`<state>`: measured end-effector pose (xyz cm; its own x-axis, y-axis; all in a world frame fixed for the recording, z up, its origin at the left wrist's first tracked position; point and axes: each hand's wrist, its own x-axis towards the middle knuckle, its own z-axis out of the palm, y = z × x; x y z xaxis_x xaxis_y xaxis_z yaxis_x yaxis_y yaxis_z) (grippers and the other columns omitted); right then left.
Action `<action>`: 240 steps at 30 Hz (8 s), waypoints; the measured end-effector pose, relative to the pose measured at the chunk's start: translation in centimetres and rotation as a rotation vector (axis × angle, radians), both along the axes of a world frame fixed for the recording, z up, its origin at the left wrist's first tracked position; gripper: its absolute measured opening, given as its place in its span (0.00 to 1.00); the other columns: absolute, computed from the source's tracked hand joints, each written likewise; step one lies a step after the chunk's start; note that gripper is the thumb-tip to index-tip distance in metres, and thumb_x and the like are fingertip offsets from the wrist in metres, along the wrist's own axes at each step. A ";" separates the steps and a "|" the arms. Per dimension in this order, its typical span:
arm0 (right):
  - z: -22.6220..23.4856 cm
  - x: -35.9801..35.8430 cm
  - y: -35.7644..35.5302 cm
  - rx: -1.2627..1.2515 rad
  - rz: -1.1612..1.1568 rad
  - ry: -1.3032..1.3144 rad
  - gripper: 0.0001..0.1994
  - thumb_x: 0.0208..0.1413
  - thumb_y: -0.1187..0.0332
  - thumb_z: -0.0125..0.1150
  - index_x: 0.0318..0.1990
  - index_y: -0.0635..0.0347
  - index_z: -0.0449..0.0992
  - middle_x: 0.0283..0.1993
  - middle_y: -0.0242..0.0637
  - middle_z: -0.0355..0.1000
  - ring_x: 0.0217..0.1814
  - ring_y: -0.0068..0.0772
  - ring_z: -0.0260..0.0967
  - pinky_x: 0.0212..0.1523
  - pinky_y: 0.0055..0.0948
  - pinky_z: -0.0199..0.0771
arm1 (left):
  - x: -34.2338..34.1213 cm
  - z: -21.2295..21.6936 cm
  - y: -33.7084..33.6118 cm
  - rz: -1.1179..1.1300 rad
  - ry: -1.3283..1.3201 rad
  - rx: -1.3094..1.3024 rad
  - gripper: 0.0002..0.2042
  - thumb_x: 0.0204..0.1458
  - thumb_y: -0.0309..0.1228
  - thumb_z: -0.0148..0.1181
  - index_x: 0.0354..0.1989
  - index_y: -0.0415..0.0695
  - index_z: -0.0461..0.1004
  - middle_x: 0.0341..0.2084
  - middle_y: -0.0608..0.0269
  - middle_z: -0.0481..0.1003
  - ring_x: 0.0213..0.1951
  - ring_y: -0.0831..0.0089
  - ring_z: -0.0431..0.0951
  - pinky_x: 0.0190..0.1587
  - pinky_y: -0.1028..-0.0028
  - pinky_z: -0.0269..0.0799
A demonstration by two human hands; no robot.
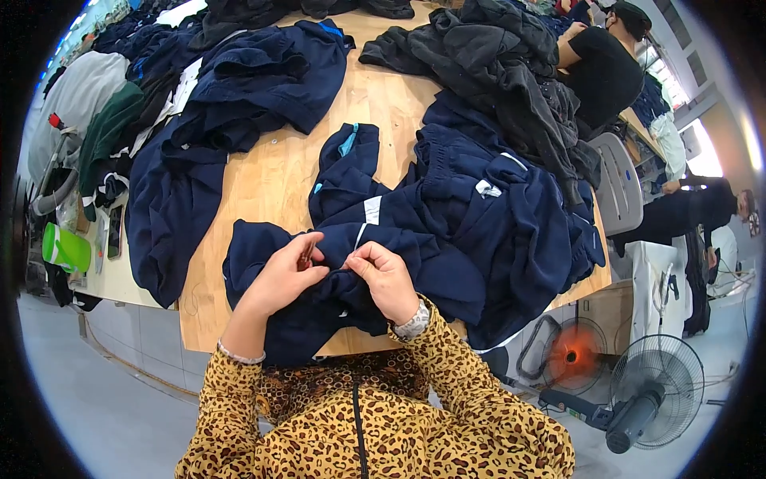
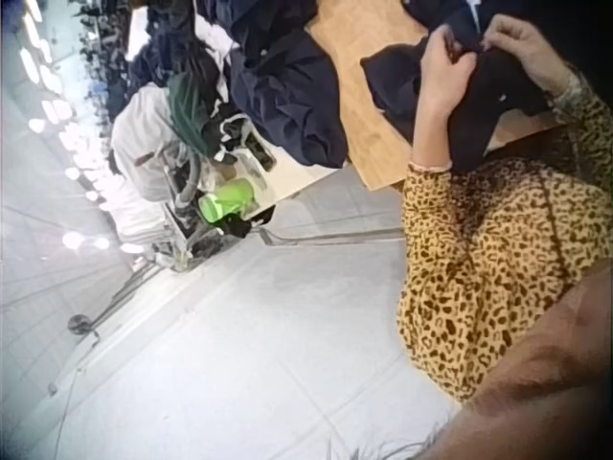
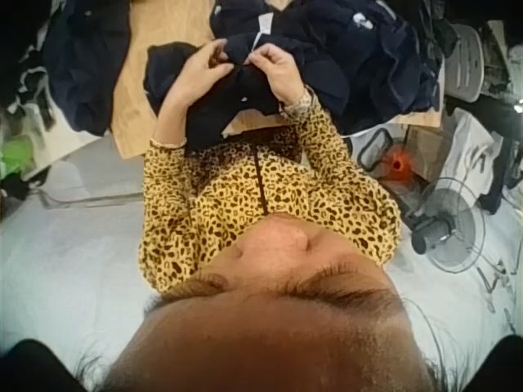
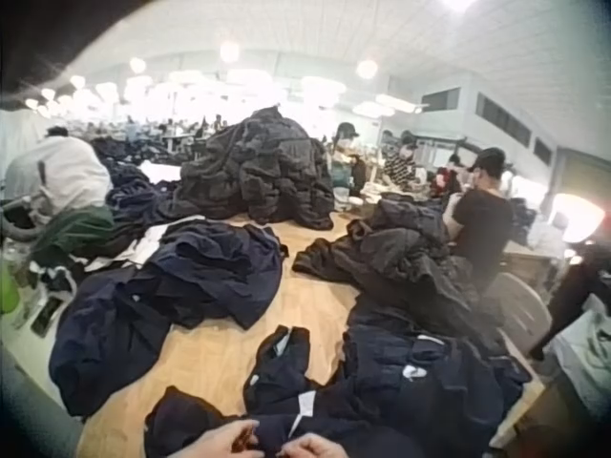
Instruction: Trimming loose threads from blue garments using small snips in a factory setting.
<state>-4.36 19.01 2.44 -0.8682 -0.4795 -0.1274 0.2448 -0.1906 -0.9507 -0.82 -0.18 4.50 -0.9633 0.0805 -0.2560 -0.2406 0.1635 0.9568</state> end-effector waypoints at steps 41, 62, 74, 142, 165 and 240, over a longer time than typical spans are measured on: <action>-1.0 0.3 -1.1 0.179 -0.168 0.348 0.03 0.56 0.76 0.55 0.31 0.66 0.71 0.29 0.31 0.69 0.32 0.19 0.66 0.35 0.17 0.66 | 1.4 2.6 0.6 -0.234 0.279 -0.388 0.13 0.52 0.27 0.58 0.40 0.39 0.61 0.21 0.49 0.72 0.25 0.56 0.75 0.28 0.68 0.66; -1.3 0.3 -1.3 0.243 -0.197 0.421 0.03 0.58 0.76 0.53 0.33 0.65 0.70 0.30 0.31 0.72 0.33 0.18 0.68 0.39 0.18 0.68 | 1.0 2.5 0.4 -0.204 0.195 -0.309 0.12 0.52 0.27 0.57 0.39 0.38 0.60 0.22 0.47 0.72 0.29 0.50 0.75 0.30 0.65 0.67; -2.0 0.4 -1.5 0.136 -0.281 0.398 0.04 0.58 0.74 0.53 0.33 0.65 0.70 0.26 0.32 0.71 0.30 0.19 0.68 0.33 0.18 0.69 | 2.4 1.2 1.6 0.050 0.261 -0.122 0.13 0.51 0.23 0.58 0.42 0.37 0.62 0.20 0.65 0.69 0.23 0.82 0.65 0.25 0.80 0.61; 3.1 8.2 6.2 0.396 -0.423 0.731 0.06 0.50 0.75 0.62 0.36 0.63 0.73 0.37 0.37 0.69 0.34 0.25 0.67 0.36 0.23 0.67 | 4.5 -4.1 2.1 0.362 0.732 -0.044 0.11 0.37 0.09 0.54 0.26 0.40 0.72 0.33 0.64 0.73 0.21 0.86 0.65 0.24 0.85 0.60; -1.4 -4.7 8.3 0.184 -0.149 0.139 0.06 0.53 0.78 0.57 0.39 0.67 0.74 0.36 0.29 0.73 0.38 0.18 0.68 0.42 0.17 0.69 | 5.4 -0.8 -6.0 0.323 -0.145 0.430 0.07 0.49 0.29 0.62 0.36 0.47 0.71 0.21 0.80 0.62 0.15 0.92 0.53 0.15 0.88 0.46; -1.6 1.7 0.5 0.749 -0.051 1.150 0.08 0.39 0.69 0.66 0.31 0.50 0.78 0.35 0.25 0.69 0.55 0.32 0.63 0.64 0.58 0.30 | 3.0 -1.6 1.7 -0.028 0.400 -0.699 0.07 0.52 0.28 0.55 0.28 0.36 0.68 0.25 0.51 0.71 0.29 0.53 0.74 0.29 0.63 0.69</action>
<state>-2.62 19.53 0.80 -0.6739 -0.5804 0.4573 -0.7355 0.4680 -0.4899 2.18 1.54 2.92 -0.9927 0.0546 0.1076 0.1114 0.7574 0.6434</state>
